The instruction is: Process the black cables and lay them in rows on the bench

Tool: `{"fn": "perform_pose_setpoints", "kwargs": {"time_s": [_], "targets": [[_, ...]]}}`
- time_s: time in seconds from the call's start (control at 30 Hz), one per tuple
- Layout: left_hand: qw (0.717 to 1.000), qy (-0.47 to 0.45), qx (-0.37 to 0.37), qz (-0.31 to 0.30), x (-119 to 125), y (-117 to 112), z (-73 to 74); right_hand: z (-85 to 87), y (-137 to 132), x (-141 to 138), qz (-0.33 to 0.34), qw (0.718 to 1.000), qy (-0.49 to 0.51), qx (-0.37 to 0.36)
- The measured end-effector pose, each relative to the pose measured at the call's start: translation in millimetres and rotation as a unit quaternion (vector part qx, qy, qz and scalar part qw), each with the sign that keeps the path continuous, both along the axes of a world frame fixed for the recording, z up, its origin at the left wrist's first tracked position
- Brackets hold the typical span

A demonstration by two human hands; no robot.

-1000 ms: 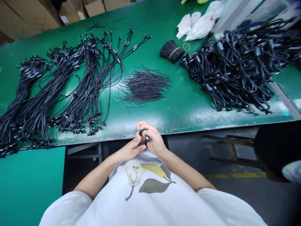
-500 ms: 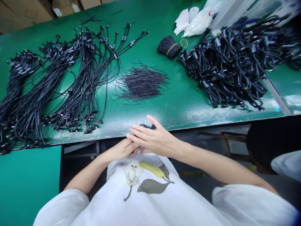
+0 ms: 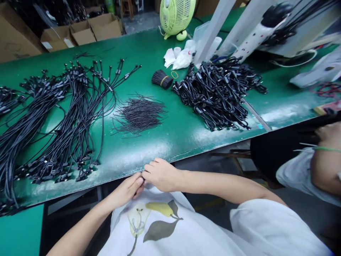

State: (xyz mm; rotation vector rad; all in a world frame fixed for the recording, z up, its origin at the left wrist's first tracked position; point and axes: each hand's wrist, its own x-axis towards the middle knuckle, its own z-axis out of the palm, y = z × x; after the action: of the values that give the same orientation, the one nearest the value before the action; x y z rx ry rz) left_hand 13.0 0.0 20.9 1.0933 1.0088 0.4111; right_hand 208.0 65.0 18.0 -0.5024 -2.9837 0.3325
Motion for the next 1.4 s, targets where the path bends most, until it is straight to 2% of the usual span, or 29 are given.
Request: {"fn": "perform_pose_setpoints", "kwargs": {"time_s": [0.13,0.27,0.33,0.4,0.47,0.53,0.6,0.67,0.77,0.8,0.83,0.87,0.93,0.97,1.0,1.1,1.17,1.23,1.3,1.4], "targets": [[0.989,-0.085,-0.11,0.05,-3.6,3.2,-4.8,-2.4,6.9,-1.7,0.042,0.996,0.058,0.049],[0.981,-0.119,-0.152,-0.021,-11.1,6.0,-7.8,-1.1,9.9,1.6,0.127,0.987,0.086,0.05],[0.979,-0.112,-0.163,-0.053,-12.8,8.9,-6.1,1.7,10.5,1.5,0.126,0.99,0.064,0.024],[0.99,-0.052,-0.119,-0.062,-11.5,11.9,-1.4,3.5,11.3,-0.2,0.087,0.996,0.024,-0.008],[0.997,0.045,-0.017,-0.063,-7.8,13.4,5.2,2.5,12.0,-3.0,0.044,0.998,-0.005,-0.039],[0.984,0.139,0.09,-0.062,-3.7,12.8,10.8,-1.2,11.6,-6.3,0.026,0.998,-0.012,-0.053],[0.966,0.201,0.154,-0.06,-1.9,10.6,12.9,-5.6,10.9,-8.5,0.032,0.998,-0.009,-0.05],[0.957,0.228,0.171,-0.058,-4.7,9.0,10.8,-7.3,14.2,-7.4,0.055,0.997,0.0,-0.046],[0.969,0.203,0.14,-0.024,-17.3,10.2,2.0,-4.8,39.1,2.5,0.089,0.991,0.051,-0.09],[0.977,0.178,0.118,0.011,-22.1,11.7,-1.7,-4.7,54.1,7.2,0.064,0.989,0.083,-0.108],[0.984,0.142,0.094,0.06,-26.1,13.5,-5.2,-6.1,71.9,11.8,0.006,0.986,0.117,-0.116],[0.986,0.097,0.068,0.12,-28.9,15.5,-8.5,-9.6,91.5,16.0,-0.08,0.98,0.146,-0.109],[0.97,-0.009,0.015,0.244,-29.8,19.1,-13.0,-22.1,130.6,21.6,-0.266,0.948,0.166,-0.053],[0.954,-0.06,-0.01,0.293,-27.9,20.4,-14.0,-29.7,147.5,23.0,-0.329,0.932,0.153,-0.021],[0.939,-0.103,-0.032,0.326,-25.0,21.1,-14.2,-36.9,161.4,23.6,-0.363,0.922,0.132,0.005],[0.911,-0.164,-0.073,0.371,-14.6,20.9,-11.5,-46.5,179.3,23.2,-0.378,0.919,0.101,0.048],[0.905,-0.162,-0.072,0.387,-8.4,20.5,-8.9,-41.5,171.0,21.3,-0.402,0.903,0.14,0.054],[0.907,-0.154,-0.059,0.388,-2.4,21.7,-6.9,-32.3,149.2,15.5,-0.421,0.882,0.212,0.009],[0.915,-0.161,-0.045,0.367,4.0,25.1,-5.7,-24.6,117.6,4.3,-0.397,0.87,0.273,-0.107],[0.923,-0.189,-0.035,0.333,11.6,31.5,-6.2,-20.6,64.7,-17.4,-0.302,0.849,0.289,-0.325]]}}
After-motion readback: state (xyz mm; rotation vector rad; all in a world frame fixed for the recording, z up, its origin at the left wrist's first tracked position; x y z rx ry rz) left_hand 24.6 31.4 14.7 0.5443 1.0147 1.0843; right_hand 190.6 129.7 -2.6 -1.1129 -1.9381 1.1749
